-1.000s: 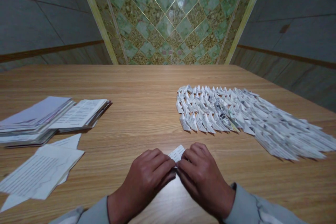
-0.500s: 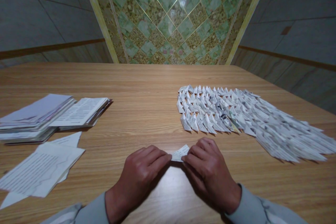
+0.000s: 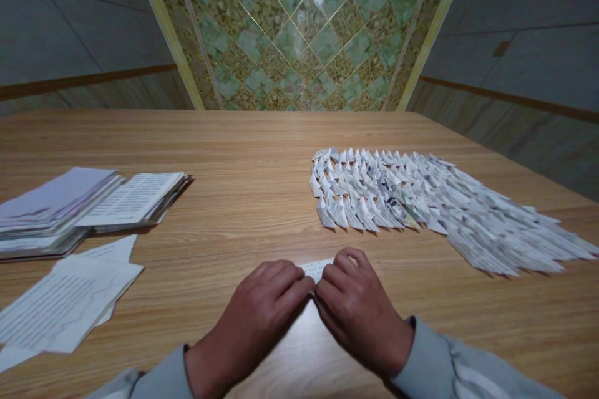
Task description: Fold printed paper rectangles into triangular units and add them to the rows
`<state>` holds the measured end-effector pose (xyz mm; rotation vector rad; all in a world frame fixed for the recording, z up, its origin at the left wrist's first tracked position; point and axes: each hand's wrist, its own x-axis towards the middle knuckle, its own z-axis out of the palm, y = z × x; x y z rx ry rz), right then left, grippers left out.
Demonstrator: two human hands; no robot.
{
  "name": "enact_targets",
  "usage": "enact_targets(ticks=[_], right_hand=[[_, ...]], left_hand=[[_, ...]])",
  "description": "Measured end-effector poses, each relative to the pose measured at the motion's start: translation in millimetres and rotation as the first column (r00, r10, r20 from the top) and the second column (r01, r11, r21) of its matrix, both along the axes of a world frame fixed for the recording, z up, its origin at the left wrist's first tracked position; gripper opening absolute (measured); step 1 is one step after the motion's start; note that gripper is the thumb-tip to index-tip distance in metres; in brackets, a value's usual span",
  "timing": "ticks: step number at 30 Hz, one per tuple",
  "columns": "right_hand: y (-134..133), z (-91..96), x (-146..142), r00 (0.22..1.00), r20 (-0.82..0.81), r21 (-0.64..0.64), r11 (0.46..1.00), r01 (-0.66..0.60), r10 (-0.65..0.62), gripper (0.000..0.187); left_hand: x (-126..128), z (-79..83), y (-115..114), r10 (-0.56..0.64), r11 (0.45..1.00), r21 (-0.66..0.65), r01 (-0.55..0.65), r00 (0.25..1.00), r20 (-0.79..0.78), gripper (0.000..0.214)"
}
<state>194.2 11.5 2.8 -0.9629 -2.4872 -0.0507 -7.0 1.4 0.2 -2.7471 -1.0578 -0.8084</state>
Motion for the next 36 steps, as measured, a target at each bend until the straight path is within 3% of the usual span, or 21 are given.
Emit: enact_targets(ticks=[6, 9, 13, 19, 22, 28, 32, 36], right_hand=[[9, 14.1, 12, 0.982, 0.073, -0.215, 0.964, -0.154, 0.173, 0.004], [16, 20.5, 22, 0.970, 0.065, -0.288, 0.936, -0.205, 0.233, 0.015], [22, 22.0, 30, 0.971, 0.025, -0.337, 0.916, -0.218, 0.240, 0.023], [31, 18.7, 38, 0.968, -0.087, -0.377, 0.892, -0.250, 0.235, 0.005], [33, 19.0, 42, 0.967, -0.122, -0.439, 0.862, -0.254, 0.223, 0.008], [37, 25.6, 51, 0.957, -0.135, -0.534, 0.795, -0.288, 0.256, 0.011], [38, 23.9, 51, 0.963, -0.130, -0.534, 0.801, -0.270, 0.238, 0.004], [38, 13.0, 45, 0.986, -0.110, -0.500, 0.850, -0.164, 0.126, 0.009]], left_hand=[[-6, -9.4, 1, -0.007, 0.998, -0.061, 0.004, 0.999, -0.040, 0.035], [-8, -7.1, 4, -0.008, 0.997, -0.072, 0.007, 1.000, -0.020, 0.034], [-8, -4.1, 6, -0.040, 0.997, -0.064, 0.040, 0.999, 0.003, 0.029], [-5, -2.6, 4, -0.119, 0.992, -0.047, 0.117, 0.992, -0.053, 0.029], [-4, -0.2, 0, -0.148, 0.987, -0.073, 0.141, 0.984, -0.100, 0.027], [-4, -0.3, -12, -0.118, 0.981, -0.172, 0.092, 0.983, -0.142, 0.023], [-2, -4.5, -18, -0.081, 0.991, -0.116, 0.065, 0.987, -0.140, 0.031], [1, -7.4, -20, -0.090, 0.989, -0.128, 0.070, 0.984, -0.155, 0.040]])
